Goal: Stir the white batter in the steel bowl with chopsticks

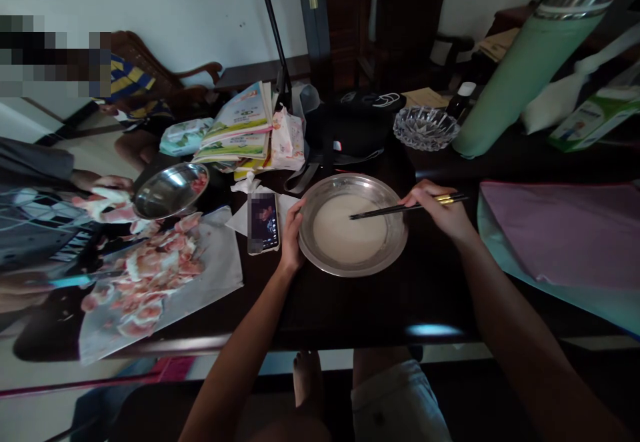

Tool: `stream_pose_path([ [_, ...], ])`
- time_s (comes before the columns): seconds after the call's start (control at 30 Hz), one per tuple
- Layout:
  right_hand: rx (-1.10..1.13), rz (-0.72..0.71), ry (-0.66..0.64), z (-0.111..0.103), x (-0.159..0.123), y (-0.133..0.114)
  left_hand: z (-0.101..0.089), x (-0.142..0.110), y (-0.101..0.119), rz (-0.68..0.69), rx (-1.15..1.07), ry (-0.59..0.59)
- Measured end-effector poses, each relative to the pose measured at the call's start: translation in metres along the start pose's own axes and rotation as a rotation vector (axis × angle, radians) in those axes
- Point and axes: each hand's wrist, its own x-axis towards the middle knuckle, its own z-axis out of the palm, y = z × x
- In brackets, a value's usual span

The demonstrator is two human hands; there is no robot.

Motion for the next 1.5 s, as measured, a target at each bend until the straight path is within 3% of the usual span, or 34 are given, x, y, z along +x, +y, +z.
stream_pose_path([
  [0.1, 0.083, 0.046, 0.023, -0.0018, -0.0006, -0.0013, -0.0004, -0.0003, 0.0001, 0.007, 0.011, -0.012],
  [0.2, 0.074, 0.024, -0.129, 0.002, -0.0015, -0.003, -0.0004, -0.0009, 0.0001, -0.002, 0.01, -0.009],
  [0.27, 0.026, -0.009, -0.159, 0.0038, -0.0011, -0.0027, -0.0003, -0.0011, -0.0002, -0.004, 0.001, -0.004],
  [0.4, 0.036, 0.006, -0.017, -0.0001, 0.0, -0.0011, -0.0002, -0.001, -0.0004, 0.001, -0.004, -0.007],
  [0.47, 0.078, 0.03, -0.012, -0.0015, -0.0003, -0.0016, -0.0003, -0.001, 0.0002, -0.006, 0.003, -0.002],
  [0.63, 0.034, -0.01, -0.199, 0.0034, -0.0009, -0.0036, -0.0001, -0.0015, 0.0006, -0.013, -0.009, 0.009],
  [0.83, 0.069, 0.011, -0.021, -0.0011, -0.0003, -0.0015, 0.0002, -0.0014, 0.0001, -0.017, -0.016, -0.002],
  [1.0, 0.043, -0.007, -0.148, 0.0014, -0.0009, -0.0004, -0.0003, -0.001, -0.0006, -0.014, -0.011, -0.004],
  [1.2, 0.082, 0.015, -0.028, -0.0028, 0.0001, -0.0002, -0.0011, -0.0001, -0.0033, 0.008, -0.011, 0.006],
  [1.37, 0.046, -0.029, -0.183, 0.0028, -0.0005, -0.0012, -0.0018, -0.0001, -0.0033, 0.01, -0.007, -0.012],
  [1.5, 0.013, -0.031, -0.05, 0.0006, 0.0004, -0.0001, -0.002, 0.0001, -0.0032, 0.006, -0.01, -0.01],
])
